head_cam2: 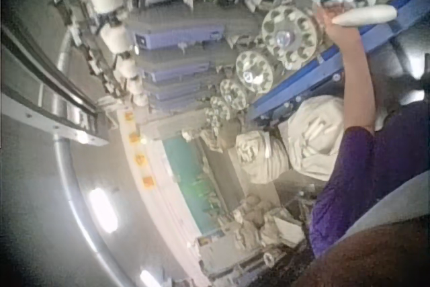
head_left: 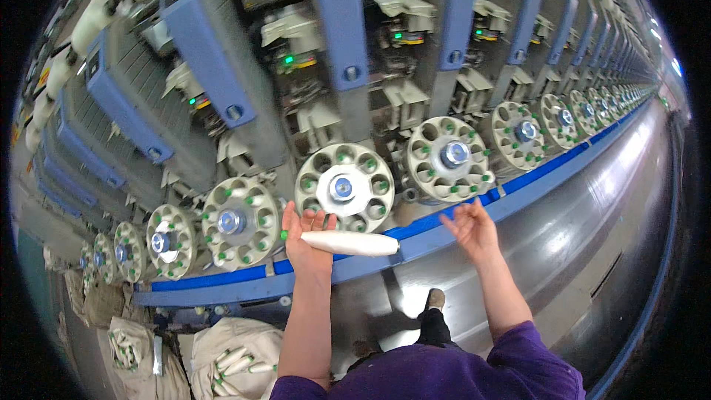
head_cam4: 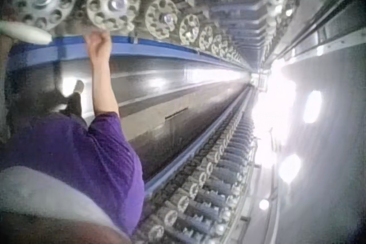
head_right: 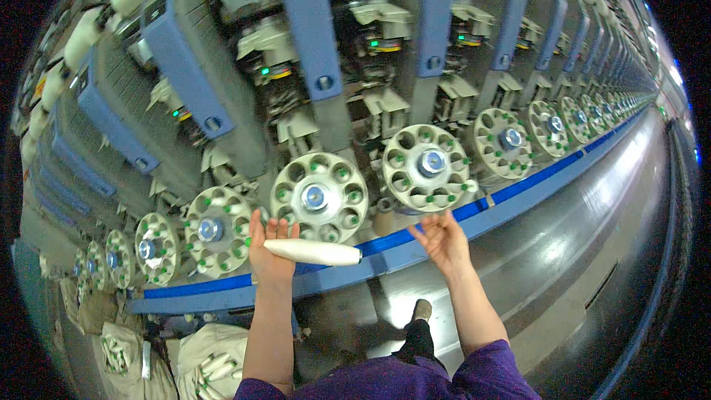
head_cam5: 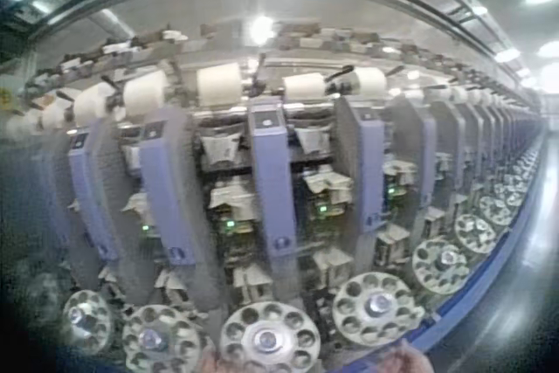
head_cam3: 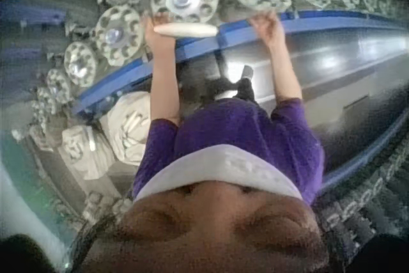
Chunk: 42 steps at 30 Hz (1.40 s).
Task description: The person repeatedly takes white thread spools from a cloth bag and places them into empty slots on rotating circular holders attached to a textile machine. The person moves along the machine row, refilling multiple holders and occasionally adjusting the bag.
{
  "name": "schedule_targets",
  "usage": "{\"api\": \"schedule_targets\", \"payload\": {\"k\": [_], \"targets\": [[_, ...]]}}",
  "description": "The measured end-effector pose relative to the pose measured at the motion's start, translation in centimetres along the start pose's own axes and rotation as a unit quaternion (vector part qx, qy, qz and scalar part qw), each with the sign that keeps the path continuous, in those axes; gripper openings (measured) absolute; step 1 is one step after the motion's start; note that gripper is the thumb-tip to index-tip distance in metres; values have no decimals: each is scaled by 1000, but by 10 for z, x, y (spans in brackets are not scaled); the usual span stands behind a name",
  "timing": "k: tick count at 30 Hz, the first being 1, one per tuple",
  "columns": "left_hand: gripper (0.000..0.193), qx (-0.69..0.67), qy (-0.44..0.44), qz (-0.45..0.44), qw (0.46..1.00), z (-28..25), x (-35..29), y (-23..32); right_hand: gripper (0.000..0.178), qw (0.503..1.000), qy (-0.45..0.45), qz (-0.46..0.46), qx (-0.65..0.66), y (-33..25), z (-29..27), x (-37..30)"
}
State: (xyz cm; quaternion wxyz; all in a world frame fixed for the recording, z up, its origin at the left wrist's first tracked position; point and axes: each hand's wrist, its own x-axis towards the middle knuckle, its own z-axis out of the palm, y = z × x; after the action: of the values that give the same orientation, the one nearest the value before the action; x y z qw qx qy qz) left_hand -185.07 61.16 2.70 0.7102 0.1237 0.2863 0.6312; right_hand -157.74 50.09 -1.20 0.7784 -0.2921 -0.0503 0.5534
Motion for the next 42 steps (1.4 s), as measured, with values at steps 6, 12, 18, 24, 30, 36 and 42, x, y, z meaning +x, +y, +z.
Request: {"api": "schedule_targets", "payload": {"k": [6,12,18,24,30,36,42], "targets": [[32,-1,-48,-62,997,87,-4,-128,42,880,-182,-98,-427,-73,-33,11],[37,-4,-1,-142,990,165,4,-237,19,896,-38,-215,-386,-113,-49,55],[41,38,13,-129,991,226,30,-301,15,644,-15,-435,-630,-176,-83,76],[28,13,-41,-225,973,268,28,-350,19,612,149,-272,-728,-225,-155,105],[16,121,-198,-221,947,296,13,-410,27,968,163,-142,-130,-312,-181,105],[19,213,-359,-86,904,341,21,-482,25,977,58,-205,28,-362,-190,81],[13,263,-502,81,820,410,42,-577,26,738,280,-262,-555,-382,-210,128]]}}
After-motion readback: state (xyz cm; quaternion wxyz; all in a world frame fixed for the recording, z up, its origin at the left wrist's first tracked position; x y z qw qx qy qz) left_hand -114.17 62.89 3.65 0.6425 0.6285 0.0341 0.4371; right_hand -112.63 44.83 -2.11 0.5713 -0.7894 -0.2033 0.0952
